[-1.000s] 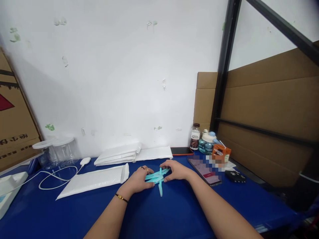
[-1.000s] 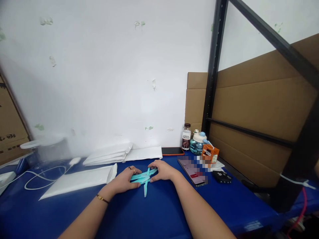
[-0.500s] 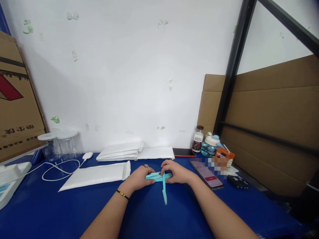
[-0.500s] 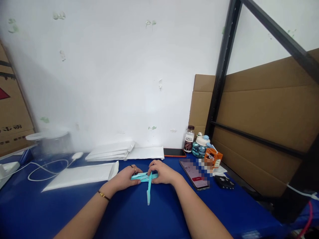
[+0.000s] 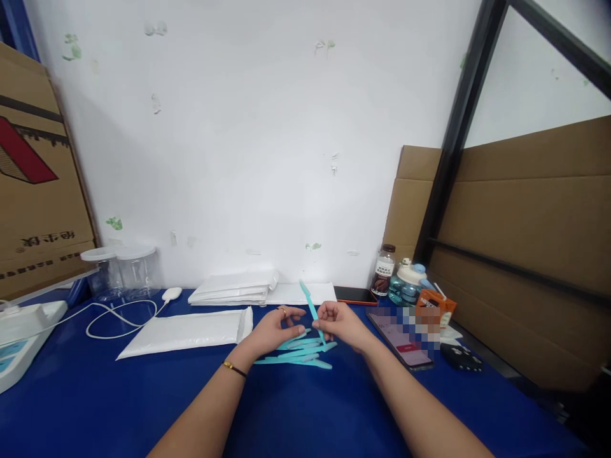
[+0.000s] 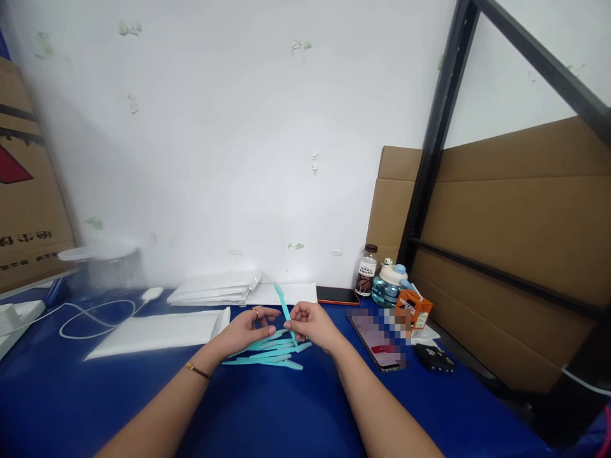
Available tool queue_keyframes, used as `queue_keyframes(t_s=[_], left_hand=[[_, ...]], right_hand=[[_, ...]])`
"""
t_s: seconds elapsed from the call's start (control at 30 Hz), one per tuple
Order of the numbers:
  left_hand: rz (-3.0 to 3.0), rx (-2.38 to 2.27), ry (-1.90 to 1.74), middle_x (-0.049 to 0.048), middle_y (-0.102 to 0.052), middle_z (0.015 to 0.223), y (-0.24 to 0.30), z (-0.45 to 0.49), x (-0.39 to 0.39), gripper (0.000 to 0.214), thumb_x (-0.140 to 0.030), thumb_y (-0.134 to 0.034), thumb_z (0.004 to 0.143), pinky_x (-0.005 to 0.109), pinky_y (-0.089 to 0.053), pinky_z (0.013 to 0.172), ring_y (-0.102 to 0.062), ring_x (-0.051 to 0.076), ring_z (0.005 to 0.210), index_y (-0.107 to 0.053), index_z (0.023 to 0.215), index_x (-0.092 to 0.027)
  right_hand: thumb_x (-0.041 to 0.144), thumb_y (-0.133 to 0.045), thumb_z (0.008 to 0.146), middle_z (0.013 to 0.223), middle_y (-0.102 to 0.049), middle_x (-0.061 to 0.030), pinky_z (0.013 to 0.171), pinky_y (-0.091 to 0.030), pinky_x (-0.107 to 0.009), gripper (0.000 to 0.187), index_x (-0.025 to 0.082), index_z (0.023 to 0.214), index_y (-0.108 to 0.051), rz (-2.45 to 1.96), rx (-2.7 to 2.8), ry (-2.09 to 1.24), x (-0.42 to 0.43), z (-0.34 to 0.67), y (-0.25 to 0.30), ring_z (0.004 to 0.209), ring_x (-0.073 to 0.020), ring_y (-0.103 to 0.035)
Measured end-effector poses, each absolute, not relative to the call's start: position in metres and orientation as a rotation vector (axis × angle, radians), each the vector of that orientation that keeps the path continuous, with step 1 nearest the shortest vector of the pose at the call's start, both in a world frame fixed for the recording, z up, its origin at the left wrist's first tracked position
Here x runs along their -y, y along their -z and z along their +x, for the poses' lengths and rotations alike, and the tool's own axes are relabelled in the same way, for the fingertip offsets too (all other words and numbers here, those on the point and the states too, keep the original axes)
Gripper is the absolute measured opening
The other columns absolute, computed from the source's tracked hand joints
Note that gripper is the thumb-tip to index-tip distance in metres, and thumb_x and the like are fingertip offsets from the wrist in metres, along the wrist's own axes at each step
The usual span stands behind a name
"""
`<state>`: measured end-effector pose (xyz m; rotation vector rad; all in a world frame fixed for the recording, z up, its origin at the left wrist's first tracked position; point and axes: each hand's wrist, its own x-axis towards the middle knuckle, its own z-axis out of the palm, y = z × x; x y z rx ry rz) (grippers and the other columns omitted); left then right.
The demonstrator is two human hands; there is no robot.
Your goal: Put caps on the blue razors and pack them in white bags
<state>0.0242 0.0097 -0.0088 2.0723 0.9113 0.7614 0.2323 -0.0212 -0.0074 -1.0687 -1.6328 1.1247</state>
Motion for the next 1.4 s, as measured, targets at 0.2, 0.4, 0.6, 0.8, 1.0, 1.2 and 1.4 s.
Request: queue_keyframes(t_s=[0.2,0.4,0.6,0.8,1.0,1.2,1.4], left_hand=[[1.810,-0.769,-1.024,0.0021,-0.062,0.079,0.007,0.045,-0.007,0.036,-0.048,-0.048,0.082,0.025,-0.043,0.071,-0.054,0.014,0.075,-0.059,0.087,-0.014],[2.065,-0.844,-0.828,-0.0016,-0.057,0.071,0.000,0.039,0.000,0.034,-0.047,-0.040,0.086,0.022,-0.041,0.061,-0.052,0.012,0.064,-0.057,0.083,-0.017],[2.434,-1.146,-0.765,0.0038,-0.062,0.087,-0.003,0.027,-0.009,0.034,-0.039,-0.034,0.089,0.025,-0.040,0.074,-0.056,0.017,0.082,-0.063,0.088,-0.020],[2.597,-1.604,-0.619,0.0054,-0.063,0.095,0.015,0.009,-0.032,0.028,-0.029,-0.039,0.087,0.035,-0.035,0.082,-0.056,0.022,0.090,-0.067,0.095,-0.027],[2.542,-1.671,-0.698,0.0058,-0.062,0.104,0.012,0.010,-0.029,0.025,-0.025,-0.052,0.078,0.035,-0.034,0.087,-0.052,0.024,0.102,-0.064,0.101,-0.027],[2.508,-1.383,-0.495,0.0019,-0.065,0.086,0.007,0.011,-0.018,0.015,-0.034,-0.061,0.070,0.027,-0.040,0.071,-0.058,0.021,0.085,-0.067,0.080,-0.025],[2.463,-1.354,-0.467,0.0011,-0.066,0.078,0.012,0.017,-0.020,0.010,-0.028,-0.056,0.073,0.025,-0.039,0.065,-0.060,0.018,0.074,-0.064,0.076,-0.022]], right_hand=[[0.044,-0.076,0.058,0.049,-0.056,0.0045,0.041,-0.037,-0.020,0.039,0.017,0.072,-0.051,-1.004,1.486,-1.130,0.022,0.204,0.014,0.041,-0.0101,-0.051],[0.046,-0.064,0.073,0.060,-0.051,0.0031,0.043,-0.031,-0.020,0.033,0.017,0.088,-0.064,-0.924,1.339,-0.948,0.024,0.211,0.000,0.045,-0.0065,-0.040],[0.052,-0.058,0.074,0.059,-0.051,0.0005,0.043,-0.029,-0.022,0.040,0.014,0.080,-0.064,-1.046,1.212,-0.827,0.011,0.239,0.004,0.044,-0.0080,-0.038],[0.033,-0.066,0.068,0.052,-0.054,-0.0010,0.051,-0.032,-0.025,0.023,0.017,0.052,-0.059,-1.769,1.694,-0.353,-0.005,0.289,0.025,0.052,-0.0137,-0.048],[0.027,-0.060,0.076,0.083,-0.060,-0.0056,0.066,-0.041,-0.027,0.016,0.020,0.088,-0.068,-1.652,1.895,-0.143,-0.001,0.274,0.026,0.073,-0.0176,-0.056],[0.026,-0.061,0.078,0.093,-0.056,-0.0034,0.071,-0.041,-0.026,0.016,0.023,0.093,-0.066,-1.375,2.236,-0.324,-0.002,0.232,0.031,0.080,-0.0151,-0.054],[0.026,-0.064,0.075,0.076,-0.056,0.0005,0.057,-0.037,-0.021,0.009,0.018,0.078,-0.062,-1.358,2.144,-0.514,-0.007,0.226,0.036,0.064,-0.0104,-0.050]])
